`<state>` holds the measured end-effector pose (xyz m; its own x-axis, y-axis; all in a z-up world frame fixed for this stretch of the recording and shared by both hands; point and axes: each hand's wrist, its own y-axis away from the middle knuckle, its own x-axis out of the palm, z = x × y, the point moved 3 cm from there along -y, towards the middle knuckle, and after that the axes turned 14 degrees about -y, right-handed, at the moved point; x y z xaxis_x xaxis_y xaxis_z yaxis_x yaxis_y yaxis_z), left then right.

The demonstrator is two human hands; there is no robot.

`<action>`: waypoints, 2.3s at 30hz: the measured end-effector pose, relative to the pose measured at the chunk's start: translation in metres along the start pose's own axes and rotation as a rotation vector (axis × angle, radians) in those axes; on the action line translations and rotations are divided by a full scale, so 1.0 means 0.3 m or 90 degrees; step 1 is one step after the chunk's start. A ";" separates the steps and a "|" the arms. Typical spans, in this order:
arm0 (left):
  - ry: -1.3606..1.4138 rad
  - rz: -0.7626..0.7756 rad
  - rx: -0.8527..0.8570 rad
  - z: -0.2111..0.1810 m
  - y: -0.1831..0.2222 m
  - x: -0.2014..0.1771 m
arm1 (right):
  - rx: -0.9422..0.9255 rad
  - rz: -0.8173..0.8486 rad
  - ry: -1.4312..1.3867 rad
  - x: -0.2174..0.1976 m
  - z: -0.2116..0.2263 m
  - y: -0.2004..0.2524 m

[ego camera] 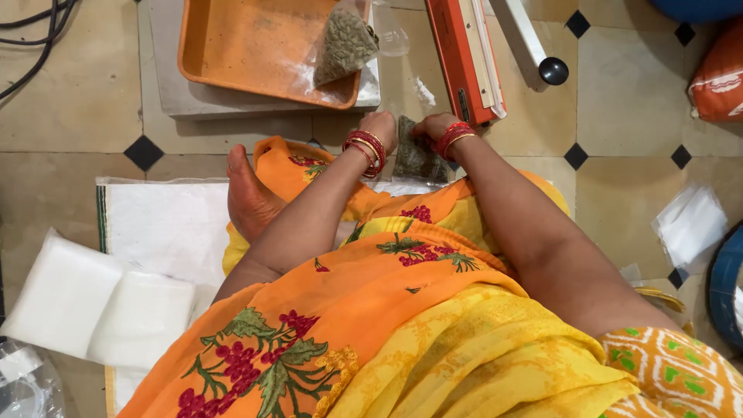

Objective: The person seals plastic bags of green nuts using a manual heat sealer. They place the open end of each bag across the sealer, press the handle down to create a seal, and set the finished bags aside on the floor.

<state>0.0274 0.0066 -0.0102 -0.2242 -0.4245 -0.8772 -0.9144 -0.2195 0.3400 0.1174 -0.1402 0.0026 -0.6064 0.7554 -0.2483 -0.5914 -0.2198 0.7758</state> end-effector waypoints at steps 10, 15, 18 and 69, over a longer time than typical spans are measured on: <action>0.001 0.028 -0.030 0.044 -0.011 0.006 | -0.160 0.088 0.046 0.001 -0.024 -0.080; -0.059 0.069 -0.014 0.055 -0.031 0.048 | -0.302 -0.068 0.842 0.091 0.022 -0.015; -0.057 0.087 -0.020 0.049 -0.019 0.041 | -0.329 -0.106 0.843 0.077 -0.054 -0.163; -0.075 0.156 0.085 -0.031 0.016 0.038 | -0.425 -0.038 -0.042 -0.040 0.196 -0.095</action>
<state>0.0236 -0.0074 -0.0154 -0.4738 -0.3438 -0.8107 -0.8629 -0.0026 0.5054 0.1729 -0.1067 0.0175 -0.5408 0.8099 -0.2270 -0.8378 -0.4943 0.2320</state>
